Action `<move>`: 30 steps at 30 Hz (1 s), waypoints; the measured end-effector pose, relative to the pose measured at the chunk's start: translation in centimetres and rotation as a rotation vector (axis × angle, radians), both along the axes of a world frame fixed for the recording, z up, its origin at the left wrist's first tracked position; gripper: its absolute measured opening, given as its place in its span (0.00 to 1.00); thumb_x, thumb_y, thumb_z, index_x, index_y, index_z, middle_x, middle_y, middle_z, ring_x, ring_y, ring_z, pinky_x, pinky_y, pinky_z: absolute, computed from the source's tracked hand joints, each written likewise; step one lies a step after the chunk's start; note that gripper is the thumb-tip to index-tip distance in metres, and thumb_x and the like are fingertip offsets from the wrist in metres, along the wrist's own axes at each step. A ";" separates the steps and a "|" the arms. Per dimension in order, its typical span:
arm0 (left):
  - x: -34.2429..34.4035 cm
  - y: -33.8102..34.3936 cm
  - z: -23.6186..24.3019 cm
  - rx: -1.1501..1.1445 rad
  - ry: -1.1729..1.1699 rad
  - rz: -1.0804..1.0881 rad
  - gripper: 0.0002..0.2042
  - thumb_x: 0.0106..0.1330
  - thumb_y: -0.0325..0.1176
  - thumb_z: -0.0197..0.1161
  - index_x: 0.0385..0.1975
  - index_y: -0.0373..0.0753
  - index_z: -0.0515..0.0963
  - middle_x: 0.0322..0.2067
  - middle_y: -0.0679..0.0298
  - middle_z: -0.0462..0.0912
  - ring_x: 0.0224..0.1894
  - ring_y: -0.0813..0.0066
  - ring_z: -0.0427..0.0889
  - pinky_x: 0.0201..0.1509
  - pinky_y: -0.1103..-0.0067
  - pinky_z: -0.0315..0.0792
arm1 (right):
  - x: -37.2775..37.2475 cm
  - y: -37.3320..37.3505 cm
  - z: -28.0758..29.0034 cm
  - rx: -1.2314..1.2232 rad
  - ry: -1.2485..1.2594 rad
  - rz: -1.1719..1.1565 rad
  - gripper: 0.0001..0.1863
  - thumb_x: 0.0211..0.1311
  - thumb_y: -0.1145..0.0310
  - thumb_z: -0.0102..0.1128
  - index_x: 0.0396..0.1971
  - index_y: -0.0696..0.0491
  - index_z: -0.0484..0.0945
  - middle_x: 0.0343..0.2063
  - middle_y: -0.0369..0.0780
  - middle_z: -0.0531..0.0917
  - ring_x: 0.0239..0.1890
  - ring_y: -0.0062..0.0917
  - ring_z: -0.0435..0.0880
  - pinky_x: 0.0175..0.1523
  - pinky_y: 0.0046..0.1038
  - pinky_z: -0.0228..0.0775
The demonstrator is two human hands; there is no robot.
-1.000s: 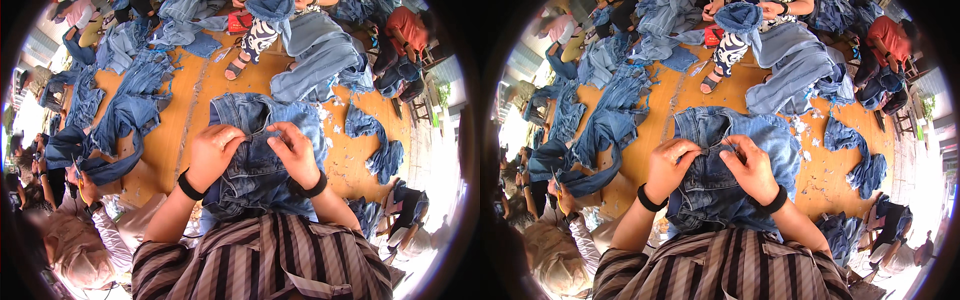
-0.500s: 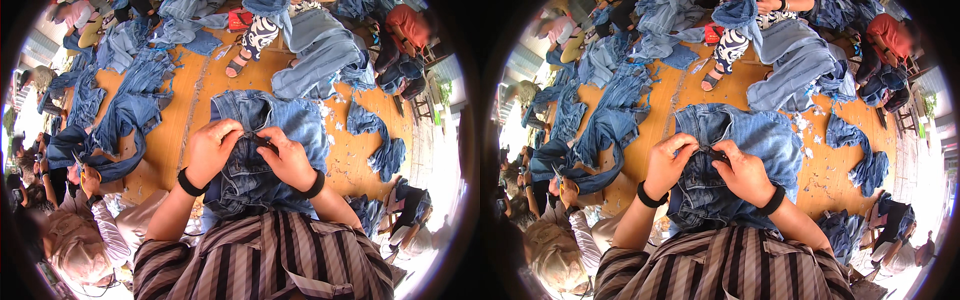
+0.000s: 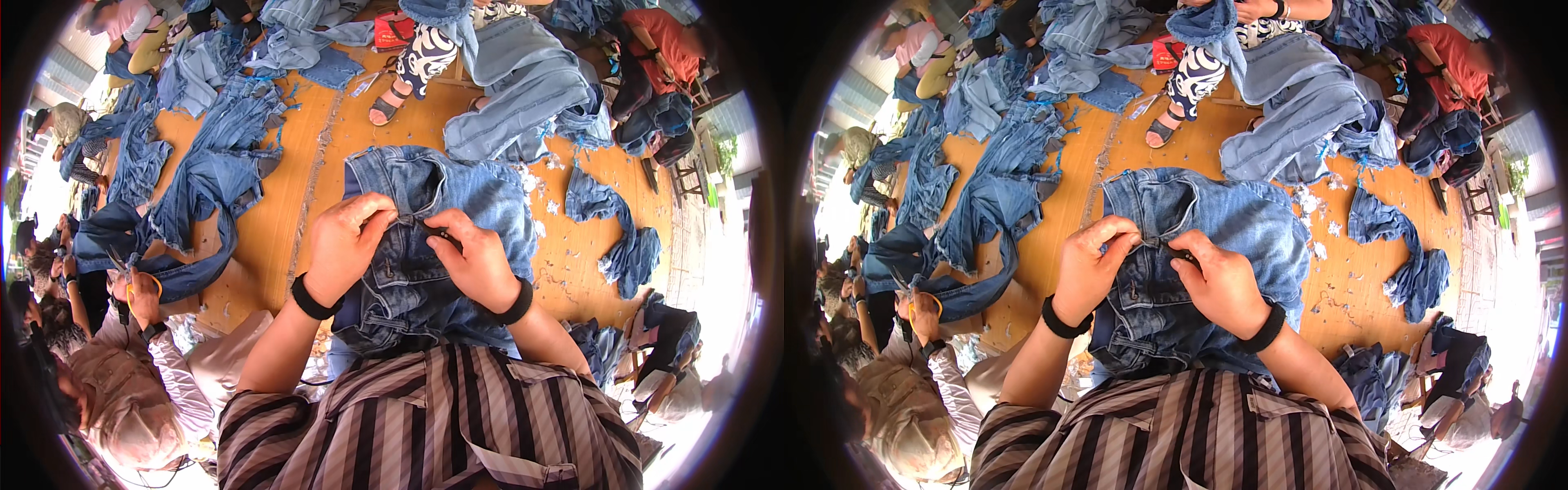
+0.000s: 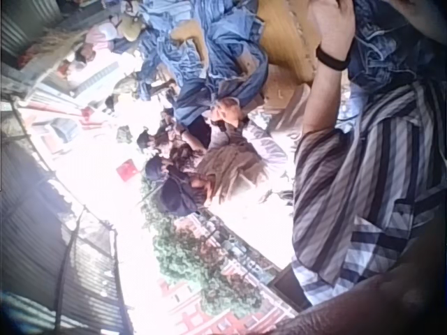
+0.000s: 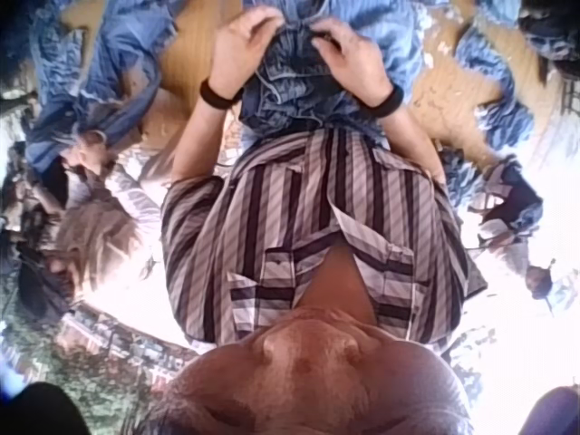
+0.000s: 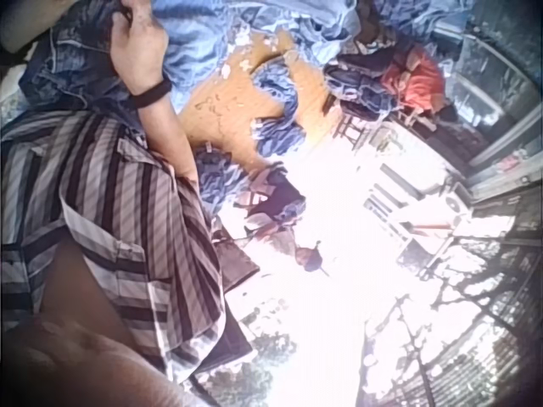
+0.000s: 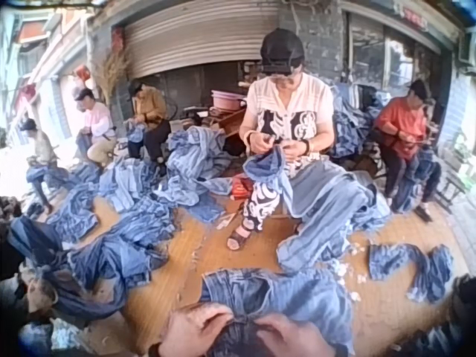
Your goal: Inspecting and trimming threads from pairs of denim jeans in a workshop environment.
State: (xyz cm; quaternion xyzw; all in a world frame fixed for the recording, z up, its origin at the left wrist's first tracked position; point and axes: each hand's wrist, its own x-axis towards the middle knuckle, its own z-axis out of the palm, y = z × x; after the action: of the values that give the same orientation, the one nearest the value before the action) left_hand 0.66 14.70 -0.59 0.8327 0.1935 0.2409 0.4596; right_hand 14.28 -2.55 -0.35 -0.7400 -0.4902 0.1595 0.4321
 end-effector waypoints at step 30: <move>0.0 -0.3 0.7 -0.061 -0.100 -0.013 0.03 0.66 0.19 0.65 0.35 0.33 0.78 0.34 0.62 0.80 0.35 0.74 0.78 0.41 0.78 0.73 | -0.2 2.1 0.3 -0.056 0.245 0.044 0.11 0.64 0.72 0.66 0.45 0.54 0.78 0.31 0.44 0.85 0.28 0.32 0.85 0.35 0.31 0.75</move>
State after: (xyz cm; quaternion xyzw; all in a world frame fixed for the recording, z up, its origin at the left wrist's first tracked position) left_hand 0.65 14.44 0.11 0.8063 0.1721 0.2731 0.4956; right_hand 14.03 -0.44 -0.01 -0.7158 -0.4451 0.2716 0.4644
